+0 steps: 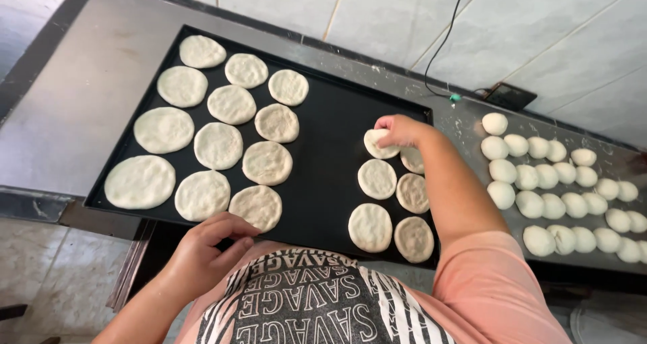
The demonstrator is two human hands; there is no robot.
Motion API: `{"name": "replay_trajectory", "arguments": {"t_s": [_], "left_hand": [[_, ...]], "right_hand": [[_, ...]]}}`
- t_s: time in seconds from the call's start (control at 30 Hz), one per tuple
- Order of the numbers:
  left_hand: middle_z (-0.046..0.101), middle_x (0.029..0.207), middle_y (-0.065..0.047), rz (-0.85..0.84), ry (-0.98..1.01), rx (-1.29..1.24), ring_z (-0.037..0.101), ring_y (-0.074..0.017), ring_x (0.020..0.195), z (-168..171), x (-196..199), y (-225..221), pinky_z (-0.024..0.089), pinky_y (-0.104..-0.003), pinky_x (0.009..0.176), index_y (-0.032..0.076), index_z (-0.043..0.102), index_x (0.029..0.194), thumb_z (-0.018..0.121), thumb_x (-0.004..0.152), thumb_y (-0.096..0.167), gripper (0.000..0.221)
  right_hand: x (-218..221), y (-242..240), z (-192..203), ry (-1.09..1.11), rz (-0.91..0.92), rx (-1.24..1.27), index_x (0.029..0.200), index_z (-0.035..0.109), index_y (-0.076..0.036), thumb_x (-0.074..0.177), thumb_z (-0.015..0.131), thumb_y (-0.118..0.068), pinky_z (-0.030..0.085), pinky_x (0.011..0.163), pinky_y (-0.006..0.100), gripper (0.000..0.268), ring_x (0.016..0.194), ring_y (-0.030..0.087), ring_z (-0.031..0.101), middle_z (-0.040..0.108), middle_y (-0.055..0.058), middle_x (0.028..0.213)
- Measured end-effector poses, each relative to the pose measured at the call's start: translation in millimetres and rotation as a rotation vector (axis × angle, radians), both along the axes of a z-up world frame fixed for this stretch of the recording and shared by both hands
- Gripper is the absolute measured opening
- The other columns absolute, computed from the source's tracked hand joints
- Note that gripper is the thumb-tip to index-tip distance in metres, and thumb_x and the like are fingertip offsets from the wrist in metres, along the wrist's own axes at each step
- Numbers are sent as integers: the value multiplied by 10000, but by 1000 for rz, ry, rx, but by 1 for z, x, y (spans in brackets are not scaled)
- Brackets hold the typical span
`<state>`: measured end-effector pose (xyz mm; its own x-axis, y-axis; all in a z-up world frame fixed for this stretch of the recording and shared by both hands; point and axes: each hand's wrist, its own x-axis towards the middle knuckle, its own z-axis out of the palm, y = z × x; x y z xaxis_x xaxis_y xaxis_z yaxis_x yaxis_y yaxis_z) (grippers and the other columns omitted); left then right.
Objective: Flattening dough balls into discs and arranging them on a baking tray
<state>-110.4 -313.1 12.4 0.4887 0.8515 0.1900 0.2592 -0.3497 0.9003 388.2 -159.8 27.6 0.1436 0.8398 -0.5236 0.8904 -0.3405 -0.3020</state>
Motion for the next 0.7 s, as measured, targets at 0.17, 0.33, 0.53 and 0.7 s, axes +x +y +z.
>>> {"name": "replay_trajectory", "arguments": {"t_s": [0.17,0.33,0.53,0.7], "left_hand": [[713,845,-124,78,-89,123,727,-354,823,-16,26,26,574,-469,756,120,765,982,798,855,204,156],[702,1104,-123,-112,-147,-57,716,-332,1070,-18,77,56,584,-456,944,129,678,1266,922,749,337,609],[765,845,10,-251,125,-320,750,-165,849,-5,89,64,601,-331,802,210,768,1066,848,811,407,332],[781,958,-49,-290,410,-320,756,-263,958,-1,100,73,596,-407,858,232,751,1143,758,848,497,396]], "right_hand": [[-55,-44,39,382,180,132,1004,735,-129,728,837,-197,502,720,282,302,794,103,615,726,-8,803],[-150,-106,52,559,300,172,958,744,-118,790,868,-207,487,614,262,227,666,96,575,665,-6,686],[-162,-149,-7,776,112,285,1053,730,-98,805,891,-148,486,620,226,300,669,80,560,627,-14,698],[-176,-168,-39,748,-85,252,1152,689,-96,749,926,-187,500,707,274,477,804,124,574,637,-9,829]]}}
